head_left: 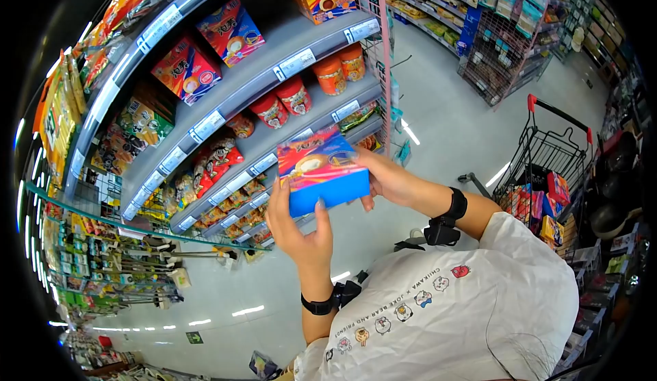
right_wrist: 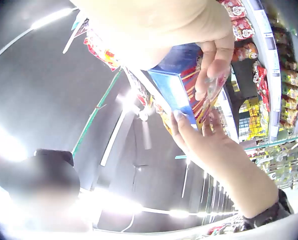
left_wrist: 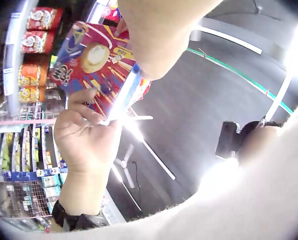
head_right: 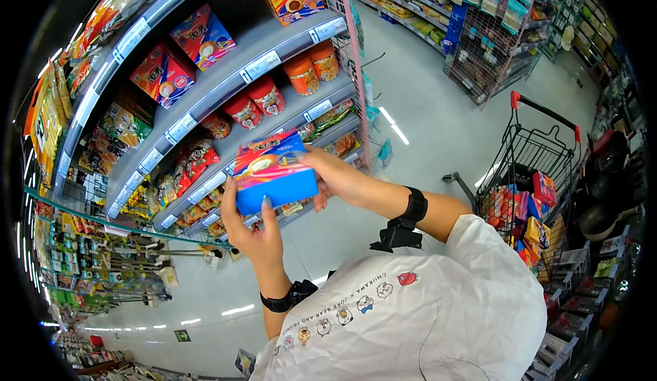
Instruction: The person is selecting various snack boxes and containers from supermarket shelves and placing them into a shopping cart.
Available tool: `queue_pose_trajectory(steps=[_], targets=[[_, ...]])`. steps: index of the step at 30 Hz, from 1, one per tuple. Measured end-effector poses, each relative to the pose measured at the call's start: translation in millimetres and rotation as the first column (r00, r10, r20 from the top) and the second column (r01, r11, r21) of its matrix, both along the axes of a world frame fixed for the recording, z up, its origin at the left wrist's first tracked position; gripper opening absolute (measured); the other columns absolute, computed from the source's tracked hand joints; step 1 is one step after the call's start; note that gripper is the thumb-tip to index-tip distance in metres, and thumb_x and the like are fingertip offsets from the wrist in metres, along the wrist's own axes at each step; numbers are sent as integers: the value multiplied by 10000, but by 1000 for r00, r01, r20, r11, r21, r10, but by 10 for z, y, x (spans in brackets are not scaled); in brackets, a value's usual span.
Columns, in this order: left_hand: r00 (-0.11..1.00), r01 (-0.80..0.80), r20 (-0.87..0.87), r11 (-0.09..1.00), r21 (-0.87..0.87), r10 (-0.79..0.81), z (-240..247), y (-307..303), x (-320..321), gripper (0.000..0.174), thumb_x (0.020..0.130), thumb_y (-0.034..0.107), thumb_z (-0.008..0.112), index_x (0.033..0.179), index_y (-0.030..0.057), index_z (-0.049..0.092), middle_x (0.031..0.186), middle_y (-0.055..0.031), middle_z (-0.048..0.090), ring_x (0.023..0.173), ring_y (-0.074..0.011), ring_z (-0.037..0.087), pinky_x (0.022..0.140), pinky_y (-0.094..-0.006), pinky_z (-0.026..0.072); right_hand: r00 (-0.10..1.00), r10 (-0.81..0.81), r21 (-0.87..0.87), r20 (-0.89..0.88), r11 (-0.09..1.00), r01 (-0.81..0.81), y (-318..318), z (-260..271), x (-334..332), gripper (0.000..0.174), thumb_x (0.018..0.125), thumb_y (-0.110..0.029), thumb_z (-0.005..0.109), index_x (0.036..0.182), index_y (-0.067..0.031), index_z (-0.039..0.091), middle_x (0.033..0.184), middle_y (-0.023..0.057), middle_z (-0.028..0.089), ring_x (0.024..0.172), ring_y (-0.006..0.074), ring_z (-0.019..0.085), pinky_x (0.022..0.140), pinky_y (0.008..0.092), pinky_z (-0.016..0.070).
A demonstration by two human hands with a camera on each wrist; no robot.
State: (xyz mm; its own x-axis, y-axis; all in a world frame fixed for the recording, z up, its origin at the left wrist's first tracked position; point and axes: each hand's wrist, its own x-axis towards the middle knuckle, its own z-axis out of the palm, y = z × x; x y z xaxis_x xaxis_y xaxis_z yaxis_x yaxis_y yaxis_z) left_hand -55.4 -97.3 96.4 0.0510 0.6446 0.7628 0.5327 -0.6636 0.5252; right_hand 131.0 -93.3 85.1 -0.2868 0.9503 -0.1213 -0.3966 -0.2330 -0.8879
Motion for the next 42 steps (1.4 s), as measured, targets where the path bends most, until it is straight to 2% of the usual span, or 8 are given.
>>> queue_pose_trajectory(steps=[2, 5, 10, 16, 19, 31, 35, 42], targets=[[965, 106, 244, 994, -36, -94, -106, -3, -37, 472, 802, 60, 584, 1237, -34, 428, 1234, -204, 506, 1105, -281, 519, 944, -379, 408, 999, -33, 139, 37, 990, 28, -42, 95, 33, 797, 867, -178, 518, 1449, -142, -25, 1118, 166, 534, 717, 197, 636, 587, 281, 533], [809, 260, 545, 966, 4, -220, -57, -2, -58, 383, 870, 79, 469, 1223, -44, 382, 1236, -229, 486, 1122, -270, 514, 964, -374, 409, 940, -273, 671, 206, 739, 67, -21, 155, -10, 881, 813, -27, 554, 1454, -155, -37, 1297, 168, 423, 946, 205, 615, 708, 263, 513], [875, 224, 445, 974, -21, -192, -108, 86, -110, 452, 853, 64, 498, 1267, -60, 366, 1285, -223, 427, 1129, -284, 505, 905, -365, 460, 953, -100, 582, 287, 808, -90, -89, 166, 77, 963, 778, -10, 595, 1453, -161, -75, 1452, 156, 235, 1142, 186, 503, 777, 261, 480], [874, 276, 475, 907, -317, -100, -130, 51, -49, 553, 805, 41, 595, 1299, -56, 365, 1231, -199, 499, 1016, -263, 577, 840, -360, 490, 872, -191, 613, 450, 776, -147, -153, -135, 168, 991, 776, -90, 655, 1452, -138, -70, 1366, 159, 387, 853, 186, 582, 695, 297, 490], [982, 187, 102, 816, -548, -156, -134, 68, -65, 568, 799, 79, 624, 1288, -54, 368, 1121, -208, 575, 974, -262, 603, 806, -359, 488, 854, -171, 561, 491, 812, -160, -196, -352, 194, 985, 781, -79, 649, 1449, -130, -73, 1310, 163, 429, 811, 170, 573, 679, 284, 487], [958, -22, -240, 789, -614, -160, -311, 77, -20, 688, 747, 249, 717, 1250, -62, 366, 1060, -238, 592, 923, -359, 620, 758, -384, 494, 833, -63, 337, 549, 929, -152, -378, -715, 134, 1073, 776, -77, 666, 1402, -105, -205, 1029, 166, 595, 826, 235, 630, 717, 340, 517], [813, 582, 487, 471, -662, -319, -411, 207, -171, 530, 788, 102, 700, 1193, -85, 415, 1089, -172, 592, 928, -212, 616, 808, -320, 488, 850, -64, 410, 523, 893, -185, -375, -776, 186, 1102, 756, -79, 694, 1399, -84, -201, 1044, 186, 590, 848, 247, 631, 753, 349, 514], [717, 686, 638, 446, -575, -280, -494, 218, -82, 477, 782, 17, 684, 1187, -48, 441, 1109, -119, 579, 983, -157, 569, 866, -308, 456, 827, -60, 420, 560, 880, -220, -324, -751, 307, 1101, 743, -87, 721, 1412, -69, -153, 1109, 200, 566, 897, 246, 620, 803, 357, 502]])
